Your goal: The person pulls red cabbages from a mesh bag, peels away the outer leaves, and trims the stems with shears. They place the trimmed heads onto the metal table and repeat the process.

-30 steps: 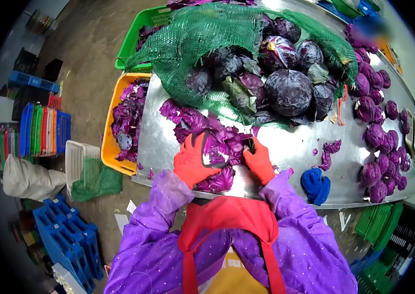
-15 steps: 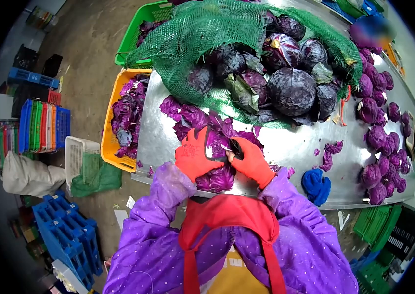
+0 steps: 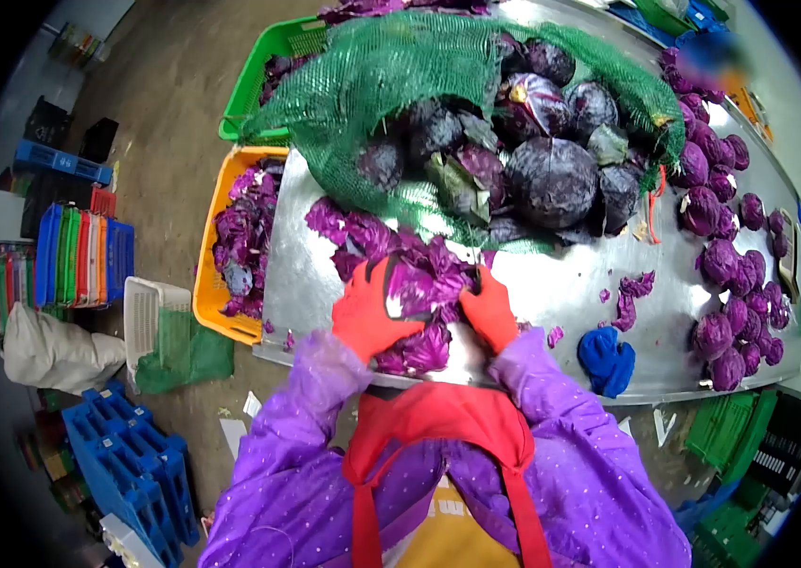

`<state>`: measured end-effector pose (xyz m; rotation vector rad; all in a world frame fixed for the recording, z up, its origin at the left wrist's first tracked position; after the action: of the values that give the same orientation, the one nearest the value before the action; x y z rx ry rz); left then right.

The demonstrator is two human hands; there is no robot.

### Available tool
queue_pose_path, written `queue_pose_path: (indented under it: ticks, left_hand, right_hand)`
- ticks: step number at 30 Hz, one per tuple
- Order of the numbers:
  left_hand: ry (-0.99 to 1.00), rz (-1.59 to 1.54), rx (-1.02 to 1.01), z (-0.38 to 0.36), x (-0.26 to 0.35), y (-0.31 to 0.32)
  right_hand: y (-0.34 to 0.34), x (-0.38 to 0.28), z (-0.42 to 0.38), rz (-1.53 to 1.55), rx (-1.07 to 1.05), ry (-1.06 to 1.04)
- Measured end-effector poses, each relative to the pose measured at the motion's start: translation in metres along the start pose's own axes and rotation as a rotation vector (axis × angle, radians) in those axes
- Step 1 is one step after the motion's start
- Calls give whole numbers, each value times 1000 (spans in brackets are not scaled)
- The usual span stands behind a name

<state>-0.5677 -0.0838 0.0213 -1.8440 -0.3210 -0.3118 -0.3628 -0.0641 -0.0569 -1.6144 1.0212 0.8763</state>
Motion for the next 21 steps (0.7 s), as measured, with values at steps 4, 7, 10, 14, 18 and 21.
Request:
queue_pose_path:
  ticks: [4, 7, 10, 14, 18, 21]
  left_hand:
    - [8, -35, 83, -11, -4, -9]
    - [83, -187, 144, -16, -24, 0]
    - [92, -404, 202, -22, -51, 4]
    - [143, -727, 236, -28, -79, 18]
    - [155, -850, 239, -39, -90, 20]
    - [126, -855, 225, -35, -92, 23]
  right_hand:
    - [-7, -13, 2, 167, 7, 43]
    - [-10, -4, 0, 176, 16, 39]
    - [-8, 4, 3, 158, 37, 53]
    - [-8, 11, 10, 147, 55, 47]
    - [-6, -3, 12, 113, 38, -11]
    - [2, -48, 9, 27, -53, -270]
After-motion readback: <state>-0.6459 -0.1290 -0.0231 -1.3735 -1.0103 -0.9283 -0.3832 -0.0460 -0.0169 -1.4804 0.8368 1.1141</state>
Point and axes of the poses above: each hand's wrist, its own z-axis towards the middle knuckle, its own y-axis out of the palm, x = y × z, the point moved 10 cm from there along z, towards the middle knuckle, and after that the axes turned 9 degrees about z, right-handed, at the moved point
